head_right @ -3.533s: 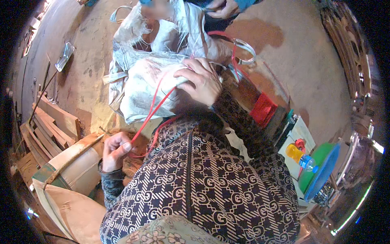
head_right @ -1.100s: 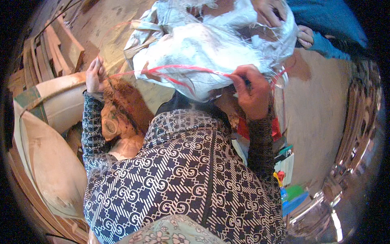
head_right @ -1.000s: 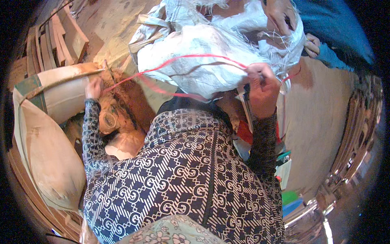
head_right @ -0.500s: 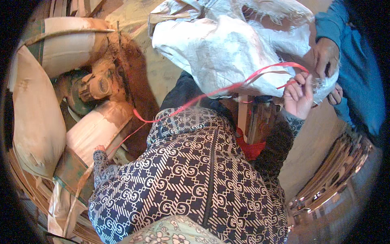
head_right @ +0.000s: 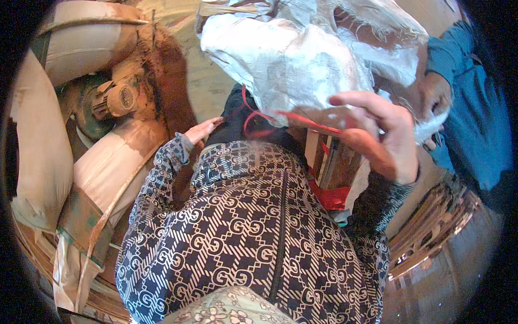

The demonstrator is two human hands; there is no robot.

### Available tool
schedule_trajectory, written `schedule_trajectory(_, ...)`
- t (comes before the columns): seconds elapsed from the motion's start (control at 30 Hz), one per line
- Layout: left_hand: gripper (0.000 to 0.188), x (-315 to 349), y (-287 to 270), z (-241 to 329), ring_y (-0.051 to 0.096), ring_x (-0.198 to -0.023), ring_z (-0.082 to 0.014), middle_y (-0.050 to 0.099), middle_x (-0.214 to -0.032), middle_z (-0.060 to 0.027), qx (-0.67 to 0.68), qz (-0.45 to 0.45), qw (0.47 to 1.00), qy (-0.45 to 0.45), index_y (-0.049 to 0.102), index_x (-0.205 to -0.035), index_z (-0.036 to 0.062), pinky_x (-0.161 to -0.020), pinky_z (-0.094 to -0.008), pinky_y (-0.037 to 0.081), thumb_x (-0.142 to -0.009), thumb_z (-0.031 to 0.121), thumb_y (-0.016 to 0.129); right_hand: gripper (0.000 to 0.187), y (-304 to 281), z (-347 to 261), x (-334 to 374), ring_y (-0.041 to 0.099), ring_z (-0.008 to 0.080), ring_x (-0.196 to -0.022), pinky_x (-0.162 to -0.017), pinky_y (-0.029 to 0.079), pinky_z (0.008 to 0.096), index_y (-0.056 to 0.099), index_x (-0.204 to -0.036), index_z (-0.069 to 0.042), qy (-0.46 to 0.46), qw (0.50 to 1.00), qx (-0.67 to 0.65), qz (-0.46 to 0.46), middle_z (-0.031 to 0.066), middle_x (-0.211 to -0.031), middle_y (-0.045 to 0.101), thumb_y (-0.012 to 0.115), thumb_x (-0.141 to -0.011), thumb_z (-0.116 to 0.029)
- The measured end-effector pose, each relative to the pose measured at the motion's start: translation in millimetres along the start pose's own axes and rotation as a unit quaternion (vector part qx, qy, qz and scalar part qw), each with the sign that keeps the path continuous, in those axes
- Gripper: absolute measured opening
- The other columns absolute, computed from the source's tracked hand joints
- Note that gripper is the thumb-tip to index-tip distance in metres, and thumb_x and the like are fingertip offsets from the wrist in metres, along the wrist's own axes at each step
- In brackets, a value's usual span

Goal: The person ties a large white sack using a red plastic strap. They pull the strap through the sack opening, wrap it around, and secure it with a knot while another person assists by holding the sack open.

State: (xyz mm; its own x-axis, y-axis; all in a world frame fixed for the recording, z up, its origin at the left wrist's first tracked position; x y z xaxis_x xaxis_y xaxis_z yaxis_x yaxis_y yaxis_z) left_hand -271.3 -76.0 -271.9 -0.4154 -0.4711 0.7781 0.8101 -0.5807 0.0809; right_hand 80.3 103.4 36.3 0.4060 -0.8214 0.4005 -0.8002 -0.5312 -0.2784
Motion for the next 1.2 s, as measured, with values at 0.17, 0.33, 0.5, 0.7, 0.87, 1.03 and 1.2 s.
schedule_trajectory(0.17,0.031,-9,-28,21,0.067,-0.091,-0.0193,0.073,-0.098,-0.0104,-0.127,0.075,0.984,0.096,0.073,-0.107,0.0072,-0.083,-0.0313,0.052,-0.09,0.032,0.069,0.068,87,22,-42,0.063,0.0184,-0.08,-0.074,0.051,0.0331,0.055,-0.134,-0.011,0.002,0.968,0.237,-0.083,0.0096,-0.121,0.062,0.082,-0.072,-0.017)
schedule_trajectory(0.33,0.02,39,-118,12,0.064,-0.088,-0.0121,0.073,-0.091,-0.0042,-0.008,0.104,0.991,0.082,0.075,-0.095,0.0007,-0.086,-0.0293,0.05,-0.093,0.019,0.068,0.088,158,124,-65,0.07,0.0304,-0.087,-0.077,0.054,0.0414,0.042,-0.144,-0.014,-0.028,0.895,0.439,-0.076,0.015,-0.131,0.058,0.083,-0.067,-0.019)
schedule_trajectory(0.5,0.037,145,-268,-97,0.071,-0.085,-0.03,0.073,-0.089,-0.0145,-0.398,0.276,0.868,-0.112,0.077,-0.099,0.0128,-0.08,-0.039,0.055,-0.081,0.045,0.072,0.045,172,168,-56,0.069,0.0297,-0.077,-0.066,0.053,0.0433,0.063,-0.112,-0.009,-0.055,0.874,0.469,-0.111,0.0079,-0.101,0.066,0.076,-0.07,-0.02)
schedule_trajectory(0.7,0.037,371,-390,-208,0.072,-0.088,-0.026,0.075,-0.098,-0.0109,-0.345,0.374,0.715,-0.48,0.074,-0.106,0.0079,-0.083,-0.0383,0.056,-0.079,0.032,0.074,0.02,166,180,-49,0.068,0.0316,-0.074,-0.065,0.053,0.0432,0.071,-0.071,-0.007,-0.03,0.889,0.432,-0.147,0.0099,-0.084,0.067,0.069,-0.08,-0.024)
schedule_trajectory(0.87,0.046,421,-399,-224,0.07,-0.1,-0.0271,0.073,-0.106,-0.0137,-0.275,0.414,0.631,-0.596,0.073,-0.107,0.0042,-0.09,-0.043,0.054,-0.081,0.042,0.074,0.028,82,203,-48,0.056,0.0187,-0.056,-0.054,0.046,0.0327,0.067,-0.08,-0.005,0.136,0.973,-0.183,0.044,0.0048,-0.062,0.058,0.062,-0.092,-0.03)
schedule_trajectory(1.03,0.05,459,-368,-241,0.069,-0.102,-0.0282,0.072,-0.109,-0.0153,-0.274,0.367,0.625,-0.632,0.07,-0.111,0.0024,-0.091,-0.0434,0.054,-0.079,0.041,0.076,0.03,-43,110,-48,0.032,0.0061,-0.054,-0.047,0.029,0.0229,0.048,-0.078,-0.011,-0.076,0.795,-0.571,0.189,-0.0038,-0.068,0.038,0.05,-0.104,-0.026)
schedule_trajectory(1.2,0.056,437,-358,-244,0.068,-0.105,-0.0292,0.071,-0.112,-0.0169,-0.297,0.275,0.639,-0.654,0.068,-0.114,0.0005,-0.092,-0.0438,0.054,-0.077,0.041,0.078,0.025,-109,153,-1,0.038,0.0031,-0.058,-0.05,0.031,0.0198,0.056,-0.089,-0.008,0.004,0.853,-0.44,0.28,-0.0053,-0.072,0.044,0.052,-0.102,-0.028)
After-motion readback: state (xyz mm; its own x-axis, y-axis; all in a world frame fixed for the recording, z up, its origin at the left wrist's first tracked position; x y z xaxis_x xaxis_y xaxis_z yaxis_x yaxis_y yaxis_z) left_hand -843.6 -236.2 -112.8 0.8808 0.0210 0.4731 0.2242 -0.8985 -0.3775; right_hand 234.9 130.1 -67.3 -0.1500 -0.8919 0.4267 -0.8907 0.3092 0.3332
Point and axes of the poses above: each hand's wrist, its own x-axis away from the middle knuckle, its own y-axis out of the palm, z = x × y, the point moved 9 cm from there along -x, towards the middle knuckle
